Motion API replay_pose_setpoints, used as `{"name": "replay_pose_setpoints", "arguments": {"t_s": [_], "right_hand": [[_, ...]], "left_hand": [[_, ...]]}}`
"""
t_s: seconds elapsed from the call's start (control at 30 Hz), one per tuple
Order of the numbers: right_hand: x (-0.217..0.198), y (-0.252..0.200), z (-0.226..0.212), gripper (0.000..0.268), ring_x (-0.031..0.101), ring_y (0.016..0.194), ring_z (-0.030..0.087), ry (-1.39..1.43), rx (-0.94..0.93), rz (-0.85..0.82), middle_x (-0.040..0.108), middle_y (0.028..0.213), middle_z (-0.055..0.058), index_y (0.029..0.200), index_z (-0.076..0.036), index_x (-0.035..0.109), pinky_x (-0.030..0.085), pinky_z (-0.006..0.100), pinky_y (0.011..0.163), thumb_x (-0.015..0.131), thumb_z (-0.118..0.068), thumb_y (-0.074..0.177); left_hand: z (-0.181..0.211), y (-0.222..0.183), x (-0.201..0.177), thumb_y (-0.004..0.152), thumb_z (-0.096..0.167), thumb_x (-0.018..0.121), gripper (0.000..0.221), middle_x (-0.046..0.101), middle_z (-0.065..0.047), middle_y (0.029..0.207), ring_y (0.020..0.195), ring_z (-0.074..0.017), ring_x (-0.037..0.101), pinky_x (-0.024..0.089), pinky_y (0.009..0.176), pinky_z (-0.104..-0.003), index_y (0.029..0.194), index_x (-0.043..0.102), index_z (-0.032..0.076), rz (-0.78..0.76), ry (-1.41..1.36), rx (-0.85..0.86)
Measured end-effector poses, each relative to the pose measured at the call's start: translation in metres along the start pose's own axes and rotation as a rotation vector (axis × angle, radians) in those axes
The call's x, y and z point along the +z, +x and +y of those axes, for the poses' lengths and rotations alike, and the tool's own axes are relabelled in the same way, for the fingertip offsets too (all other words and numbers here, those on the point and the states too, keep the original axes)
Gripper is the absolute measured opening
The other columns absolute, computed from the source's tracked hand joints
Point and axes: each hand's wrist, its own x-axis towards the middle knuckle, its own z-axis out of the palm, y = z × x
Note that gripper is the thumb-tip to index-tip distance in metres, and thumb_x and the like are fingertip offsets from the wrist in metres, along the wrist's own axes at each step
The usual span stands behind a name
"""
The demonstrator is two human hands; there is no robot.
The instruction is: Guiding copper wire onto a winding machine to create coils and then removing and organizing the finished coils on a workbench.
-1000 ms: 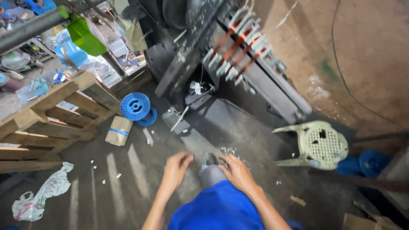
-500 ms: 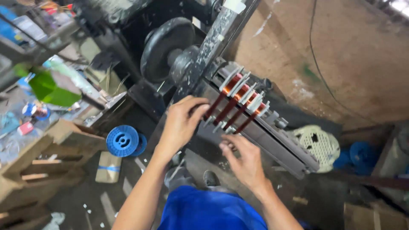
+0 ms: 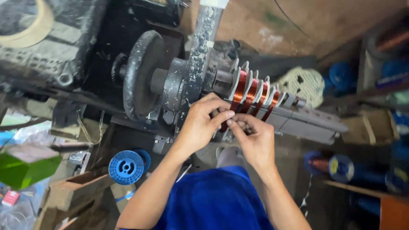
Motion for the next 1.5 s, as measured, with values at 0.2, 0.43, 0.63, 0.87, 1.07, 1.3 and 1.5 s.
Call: {"name": "replay_pose_setpoints", "arguments": {"t_s": [0.2, 0.43, 0.63, 0.87, 1.07, 1.3, 1.5], "right_hand": [[0.002, -0.006, 0.011, 0.006, 0.064, 0.053, 0.011, 0.125, 0.126, 0.045, 0.071, 0.062, 0.009, 0.097, -0.002, 0.082, 0.053, 0.029, 0.053, 0.084, -0.007, 0.094], [0.006, -0.009, 0.013, 0.008, 0.066, 0.049, 0.013, 0.120, 0.146, 0.093, 0.072, 0.061, 0.011, 0.094, 0.001, 0.082, 0.053, 0.029, 0.051, 0.086, -0.005, 0.090], [0.005, -0.006, 0.001, 0.006, 0.066, 0.048, 0.015, 0.112, 0.081, 0.090, 0.065, 0.055, 0.010, 0.090, 0.002, 0.079, 0.052, 0.030, 0.052, 0.083, -0.002, 0.093], [0.006, -0.006, 0.012, 0.006, 0.063, 0.048, 0.014, 0.090, 0.045, 0.097, 0.062, 0.051, 0.008, 0.089, 0.000, 0.078, 0.050, 0.028, 0.052, 0.081, -0.002, 0.093], [0.011, -0.009, 0.018, 0.006, 0.060, 0.048, 0.012, 0.101, 0.051, 0.127, 0.061, 0.051, 0.007, 0.088, 0.000, 0.077, 0.046, 0.026, 0.051, 0.081, 0.000, 0.093], [0.020, -0.014, 0.015, 0.003, 0.059, 0.054, 0.011, 0.052, 0.022, 0.224, 0.062, 0.057, 0.008, 0.090, 0.000, 0.078, 0.045, 0.028, 0.051, 0.081, 0.000, 0.092], [0.017, -0.014, 0.024, 0.002, 0.063, 0.051, 0.012, 0.154, 0.086, 0.202, 0.064, 0.059, 0.008, 0.091, 0.001, 0.079, 0.050, 0.027, 0.051, 0.080, 0.000, 0.093]], "left_hand": [[-0.004, 0.004, -0.004, 0.098, -0.002, 0.072, 0.008, 0.061, -0.012, 0.080, 0.054, -0.0213, 0.072, 0.058, 0.042, -0.029, 0.104, 0.076, -0.006, -0.110, -0.076, -0.042], [-0.004, 0.003, -0.007, 0.102, 0.002, 0.069, 0.009, 0.064, -0.013, 0.080, 0.053, -0.0238, 0.074, 0.059, 0.043, -0.032, 0.106, 0.074, -0.004, -0.160, -0.054, -0.011], [-0.005, 0.004, -0.010, 0.101, -0.002, 0.068, 0.007, 0.063, -0.015, 0.083, 0.059, -0.0241, 0.075, 0.062, 0.047, -0.031, 0.105, 0.073, -0.006, -0.207, -0.104, -0.024], [-0.016, 0.008, -0.009, 0.098, -0.003, 0.070, 0.008, 0.065, -0.019, 0.082, 0.060, -0.0261, 0.075, 0.062, 0.046, -0.033, 0.105, 0.072, -0.007, -0.242, -0.099, -0.032], [-0.017, 0.010, -0.012, 0.098, 0.001, 0.068, 0.007, 0.063, -0.016, 0.078, 0.060, -0.0252, 0.074, 0.061, 0.045, -0.034, 0.099, 0.072, -0.005, -0.283, -0.069, -0.019], [-0.020, 0.011, -0.009, 0.096, 0.009, 0.075, 0.009, 0.064, -0.015, 0.076, 0.066, -0.0297, 0.074, 0.056, 0.051, -0.042, 0.096, 0.073, 0.000, -0.271, 0.061, 0.062], [-0.025, 0.007, -0.006, 0.094, 0.010, 0.075, 0.010, 0.066, -0.016, 0.078, 0.070, -0.0320, 0.075, 0.057, 0.053, -0.041, 0.094, 0.071, 0.001, -0.226, 0.088, 0.093]]}}
